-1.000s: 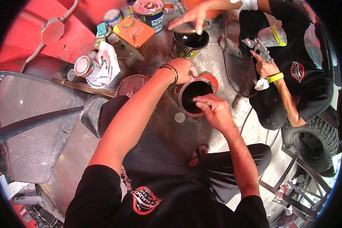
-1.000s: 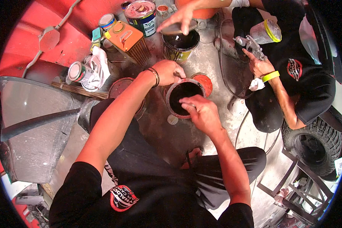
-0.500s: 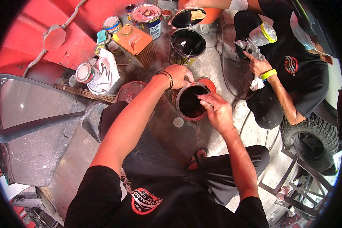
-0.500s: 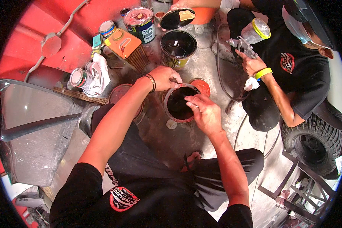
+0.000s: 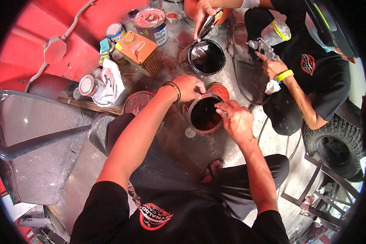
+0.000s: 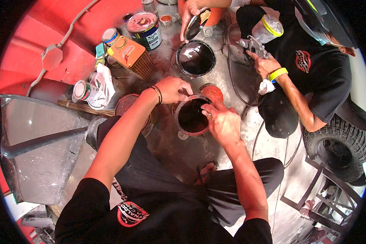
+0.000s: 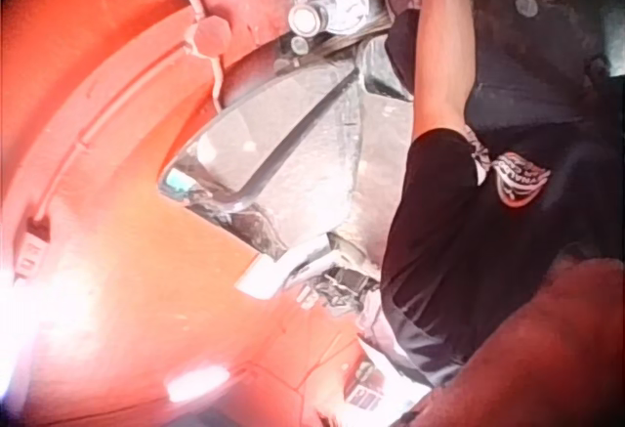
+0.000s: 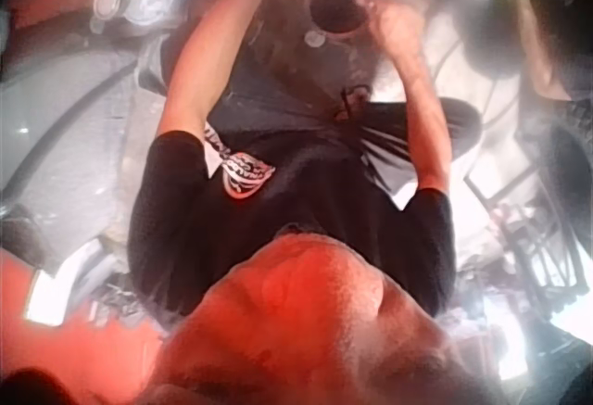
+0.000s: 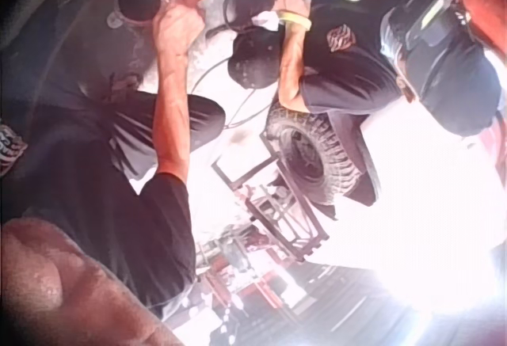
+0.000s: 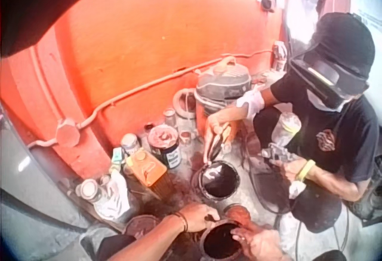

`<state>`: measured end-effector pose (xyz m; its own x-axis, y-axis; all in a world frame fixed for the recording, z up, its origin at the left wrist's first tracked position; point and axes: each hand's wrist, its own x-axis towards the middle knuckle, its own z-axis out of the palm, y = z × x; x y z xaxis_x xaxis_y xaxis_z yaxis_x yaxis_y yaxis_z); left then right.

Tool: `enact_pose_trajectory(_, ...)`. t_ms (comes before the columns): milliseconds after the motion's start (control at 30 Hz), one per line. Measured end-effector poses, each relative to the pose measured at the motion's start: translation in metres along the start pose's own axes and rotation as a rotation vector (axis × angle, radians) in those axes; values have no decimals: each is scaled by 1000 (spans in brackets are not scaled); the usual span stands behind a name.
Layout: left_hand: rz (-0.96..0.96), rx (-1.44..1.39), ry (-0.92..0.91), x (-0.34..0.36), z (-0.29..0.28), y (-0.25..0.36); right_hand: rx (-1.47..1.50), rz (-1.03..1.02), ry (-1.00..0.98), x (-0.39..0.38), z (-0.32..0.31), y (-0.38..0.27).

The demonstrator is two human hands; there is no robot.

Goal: The person stirs a small can of light-colored paint with a stick, then pours it into a larger red bucket containing dark liquid. They stir the mixture in the bucket with a stick and later pour a liquid from a yellow can labeled 'Paint Thinner' into the bucket.

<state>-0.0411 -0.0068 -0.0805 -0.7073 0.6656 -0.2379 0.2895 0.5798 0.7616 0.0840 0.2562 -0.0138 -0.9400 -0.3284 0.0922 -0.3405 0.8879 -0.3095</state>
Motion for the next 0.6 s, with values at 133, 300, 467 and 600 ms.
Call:
enact_pose_trajectory(133,-47,-14,1,-3,-4,5,42,99,-122,-9,2,-11)
enact_pose_trajectory(300,-97,-36,-49,-7,-10,17,358,82,-142,-11,16,-16)
enact_pose_trajectory(467,-21,-24,-23,-9,-9,11,442,69,-115,-10,22,-16)
enact_pose_trajectory(600,-48,-55,-16,-10,-6,7,185,80,-162,-13,16,-6)
